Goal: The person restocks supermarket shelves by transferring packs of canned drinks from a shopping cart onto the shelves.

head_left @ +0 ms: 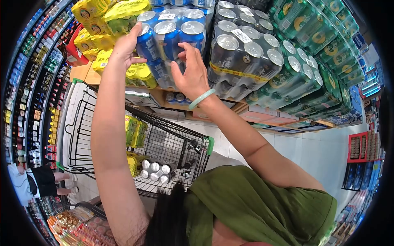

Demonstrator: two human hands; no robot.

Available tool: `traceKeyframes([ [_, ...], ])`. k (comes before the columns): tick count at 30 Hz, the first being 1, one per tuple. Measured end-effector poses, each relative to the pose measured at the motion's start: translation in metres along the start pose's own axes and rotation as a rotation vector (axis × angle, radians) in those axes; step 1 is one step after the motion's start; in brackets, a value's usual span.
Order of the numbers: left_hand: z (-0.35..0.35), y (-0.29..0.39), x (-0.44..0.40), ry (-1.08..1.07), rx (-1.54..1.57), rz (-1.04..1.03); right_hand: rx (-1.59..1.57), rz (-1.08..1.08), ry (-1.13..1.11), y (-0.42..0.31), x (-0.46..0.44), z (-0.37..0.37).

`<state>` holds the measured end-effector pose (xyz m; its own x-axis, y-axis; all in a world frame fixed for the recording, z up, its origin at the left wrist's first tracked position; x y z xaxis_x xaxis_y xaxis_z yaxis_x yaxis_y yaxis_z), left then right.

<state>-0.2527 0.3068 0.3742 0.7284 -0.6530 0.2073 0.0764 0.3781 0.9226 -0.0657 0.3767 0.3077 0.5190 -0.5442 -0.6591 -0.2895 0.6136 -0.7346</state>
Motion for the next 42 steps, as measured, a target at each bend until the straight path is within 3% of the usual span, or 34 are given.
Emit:
traceKeyframes([
  [8, 0.005, -0.036, 0.006, -0.064, 0.227, 0.034, 0.063, -0.032, -0.117, 0.006, 0.05, 0.028],
  [16, -0.017, -0.102, 0.014, -0.147, 0.458, -0.031, 0.007, -0.396, -0.38, 0.02, 0.157, 0.065],
  [19, -0.024, -0.118, 0.019, -0.044, 0.524, -0.066, 0.02, -0.344, -0.449, 0.022, 0.188, 0.072],
  [26, -0.025, -0.106, 0.03, 0.059, 0.296, -0.198, 0.012, -0.36, -0.457, 0.025, 0.187, 0.071],
  [30, -0.031, -0.099, 0.032, 0.012, 0.3, -0.223, -0.015, -0.399, -0.426, 0.03, 0.187, 0.065],
  [37, -0.036, -0.093, 0.027, 0.081, 0.178, -0.267, 0.042, -0.305, -0.467, 0.037, 0.201, 0.064],
  [42, -0.044, -0.101, 0.011, 0.193, 0.154, -0.353, 0.043, -0.407, -0.479, 0.04, 0.204, 0.063],
])
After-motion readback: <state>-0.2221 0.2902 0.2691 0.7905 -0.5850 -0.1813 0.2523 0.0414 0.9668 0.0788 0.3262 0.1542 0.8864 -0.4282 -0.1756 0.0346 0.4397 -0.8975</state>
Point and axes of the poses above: each hand's wrist, its own x-axis away from the middle knuckle, its own z-axis out of the back of the hand, y = z × x, the point moved 1 cm from there along -x, towards the middle knuckle, and after that the axes turned 11 degrees about -x, right-handed, at the moved point
